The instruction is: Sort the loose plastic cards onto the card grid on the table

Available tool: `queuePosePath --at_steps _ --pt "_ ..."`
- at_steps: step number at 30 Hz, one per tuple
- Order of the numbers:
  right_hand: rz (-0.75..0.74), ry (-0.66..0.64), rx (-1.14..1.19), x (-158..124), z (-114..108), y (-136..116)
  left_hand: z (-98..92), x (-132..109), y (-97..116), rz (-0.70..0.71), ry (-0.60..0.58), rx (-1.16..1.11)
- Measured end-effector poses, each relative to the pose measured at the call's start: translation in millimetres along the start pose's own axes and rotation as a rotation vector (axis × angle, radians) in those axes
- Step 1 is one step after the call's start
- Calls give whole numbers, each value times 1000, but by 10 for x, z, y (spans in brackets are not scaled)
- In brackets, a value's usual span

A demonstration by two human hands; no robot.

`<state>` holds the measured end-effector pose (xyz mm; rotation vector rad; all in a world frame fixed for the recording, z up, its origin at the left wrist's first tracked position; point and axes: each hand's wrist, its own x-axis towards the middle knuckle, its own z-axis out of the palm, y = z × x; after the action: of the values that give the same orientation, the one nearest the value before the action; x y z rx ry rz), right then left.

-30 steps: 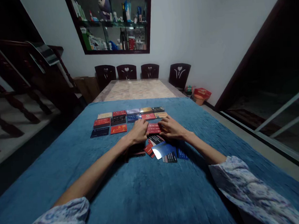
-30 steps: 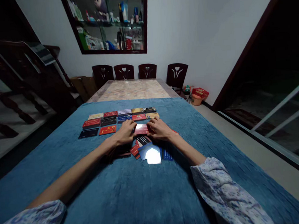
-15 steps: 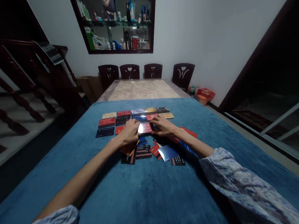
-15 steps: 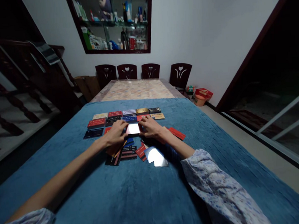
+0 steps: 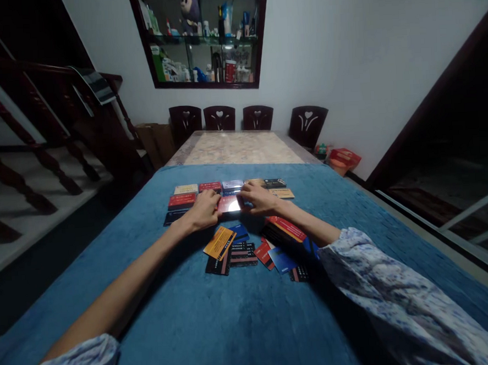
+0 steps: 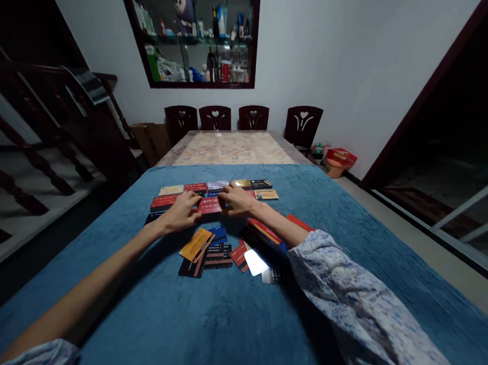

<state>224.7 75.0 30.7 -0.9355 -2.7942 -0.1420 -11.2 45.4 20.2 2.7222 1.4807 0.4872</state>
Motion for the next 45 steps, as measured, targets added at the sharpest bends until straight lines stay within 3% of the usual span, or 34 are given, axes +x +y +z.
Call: queuePosePath --at_steps 19,28,45 --pt "31 -56 -54 776 -88 158 -322 323 -445 -176 -96 210" --pt "31 -100 -61 1087 16 250 -311 517 -746 -222 -156 214" --pt "82 -197 -97 1373 211 389 -182 812 -1011 -256 -307 173"
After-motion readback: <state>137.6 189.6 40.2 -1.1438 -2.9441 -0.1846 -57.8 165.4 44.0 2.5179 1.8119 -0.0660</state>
